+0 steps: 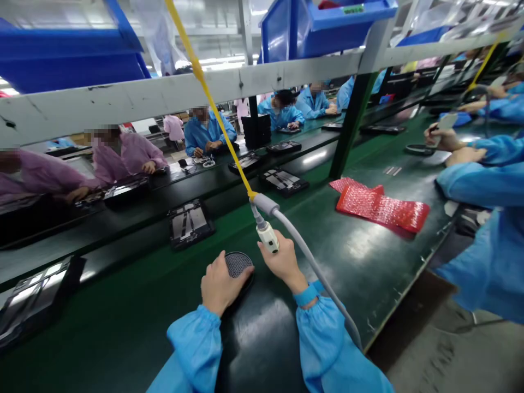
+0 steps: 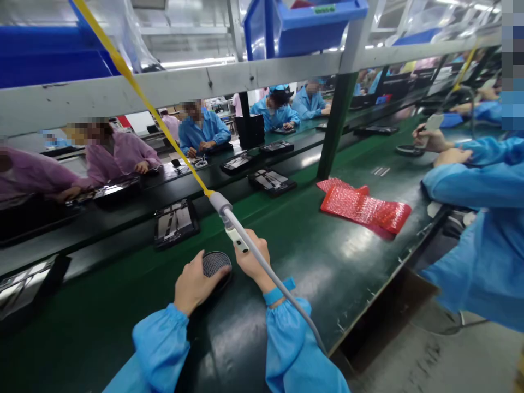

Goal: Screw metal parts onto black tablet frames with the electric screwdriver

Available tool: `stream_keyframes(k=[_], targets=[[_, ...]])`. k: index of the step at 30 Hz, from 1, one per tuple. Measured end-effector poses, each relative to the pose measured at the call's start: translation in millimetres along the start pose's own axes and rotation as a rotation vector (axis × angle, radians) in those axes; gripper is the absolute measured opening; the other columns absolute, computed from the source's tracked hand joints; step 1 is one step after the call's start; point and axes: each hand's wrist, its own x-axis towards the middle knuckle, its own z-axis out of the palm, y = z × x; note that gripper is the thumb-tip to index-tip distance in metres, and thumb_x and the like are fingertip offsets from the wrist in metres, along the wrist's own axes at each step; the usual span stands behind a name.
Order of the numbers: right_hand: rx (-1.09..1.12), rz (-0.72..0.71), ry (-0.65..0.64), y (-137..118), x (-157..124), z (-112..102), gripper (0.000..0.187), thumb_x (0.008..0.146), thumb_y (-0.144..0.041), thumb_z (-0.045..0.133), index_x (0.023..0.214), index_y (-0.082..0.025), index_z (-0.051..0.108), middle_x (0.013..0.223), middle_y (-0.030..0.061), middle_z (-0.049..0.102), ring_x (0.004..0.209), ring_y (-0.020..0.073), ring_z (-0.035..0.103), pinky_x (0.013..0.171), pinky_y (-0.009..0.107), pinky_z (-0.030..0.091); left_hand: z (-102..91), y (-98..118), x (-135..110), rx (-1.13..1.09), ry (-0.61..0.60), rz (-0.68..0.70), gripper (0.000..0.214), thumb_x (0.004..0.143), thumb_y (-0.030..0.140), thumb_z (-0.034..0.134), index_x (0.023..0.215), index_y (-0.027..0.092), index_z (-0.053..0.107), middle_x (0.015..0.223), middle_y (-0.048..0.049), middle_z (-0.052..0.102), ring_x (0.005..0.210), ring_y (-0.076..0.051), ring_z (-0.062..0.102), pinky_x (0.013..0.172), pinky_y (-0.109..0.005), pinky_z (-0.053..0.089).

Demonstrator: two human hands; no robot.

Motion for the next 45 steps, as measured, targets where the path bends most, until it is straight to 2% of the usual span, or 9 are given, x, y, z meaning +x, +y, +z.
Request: stream_keyframes(k=[5,10,14,21,27,30,36,40,45], targets=[[0.008,0.005,0.002,-5,1,1,0.016,0.077,-0.023,0.061,0.093,-0.019,0.061,0.070,0.0019,0.068,0.055,0.0183,0.061,0.055,0.025,0.044,-18.8,-34,-39,-0.178,-0.153,0.042,0.049,0.089,0.044,0.045,0.128,0.014,0.045,0.071,-0.0041,0.067,0.071,-0.023,0.067,0.064,-0.030,0.044],[-0.016,0.053,-0.011,-7,-2,3,0.018,0.077,-0.021,0.062,0.094,-0.019,0.061,0.074,0.0024,0.068,0.061,0.0193,0.063,0.058,0.025,0.044,-1.3,-33,-96,-0.526,-0.358,0.054,0.040,0.090,0.037,0.044,0.123,0.016,0.043,0.058,0.0040,0.058,0.053,-0.017,0.062,0.052,-0.025,0.044],[-0.008,0.070,-0.031,-4,-7,3,0.019,0.076,-0.020,0.063,0.095,-0.020,0.061,0.075,0.0014,0.068,0.063,0.0188,0.063,0.058,0.025,0.044,-5.5,-42,-101,-0.587,-0.401,0.077,0.043,0.087,0.052,0.049,0.112,0.017,0.057,0.066,0.0003,0.064,0.053,-0.016,0.063,0.052,-0.025,0.047],[0.041,0.055,-0.090,3,-5,7,0.016,0.077,-0.021,0.061,0.092,-0.019,0.061,0.070,0.0015,0.067,0.059,0.0186,0.060,0.055,0.025,0.042,-35.4,-114,-13,0.064,-0.035,0.312,0.034,0.090,0.037,0.048,0.109,0.016,0.067,0.109,-0.0091,0.070,0.098,-0.024,0.067,0.088,-0.034,0.053],[0.011,0.096,-0.217,1,-2,14,0.021,0.076,-0.018,0.059,0.097,-0.021,0.062,0.078,0.0023,0.070,0.065,0.0191,0.064,0.058,0.024,0.044,-39.6,-159,76,0.725,-0.031,0.361,0.059,0.075,-0.002,0.044,0.133,0.007,0.052,0.142,-0.0189,0.047,0.134,-0.030,0.042,0.108,-0.045,0.038],[-0.031,0.109,-0.234,2,-4,16,0.027,0.074,-0.015,0.058,0.100,-0.020,0.063,0.079,0.0035,0.071,0.066,0.0201,0.066,0.059,0.025,0.044,-30.6,-168,112,0.836,-0.065,0.323,0.066,0.075,-0.006,0.038,0.139,0.006,0.043,0.145,-0.0207,0.043,0.136,-0.031,0.039,0.107,-0.048,0.036],[-0.063,0.092,-0.264,6,-6,18,0.042,0.066,-0.009,0.058,0.106,-0.020,0.063,0.083,0.0047,0.074,0.072,0.0241,0.070,0.062,0.026,0.045,-28.5,-161,146,0.801,-0.046,0.198,0.077,0.066,-0.007,0.045,0.142,0.004,0.037,0.139,-0.0208,0.049,0.126,-0.024,0.050,0.099,-0.033,0.043],[-0.028,0.092,-0.221,7,-2,16,0.034,0.071,-0.012,0.055,0.102,-0.020,0.064,0.074,0.0035,0.071,0.062,0.0210,0.066,0.057,0.025,0.044,-37.5,-144,114,0.755,0.054,0.134,0.064,0.072,0.003,0.046,0.135,0.005,0.045,0.140,-0.0197,0.049,0.123,-0.029,0.051,0.094,-0.037,0.045],[0.043,0.077,-0.126,7,8,8,0.023,0.076,-0.023,0.058,0.097,-0.017,0.065,0.067,0.0034,0.067,0.053,0.0190,0.060,0.052,0.027,0.044,-35.1,-134,1,0.582,0.169,0.220,0.055,0.078,0.012,0.043,0.133,0.012,0.051,0.138,-0.0142,0.053,0.126,-0.030,0.049,0.093,-0.041,0.044]])
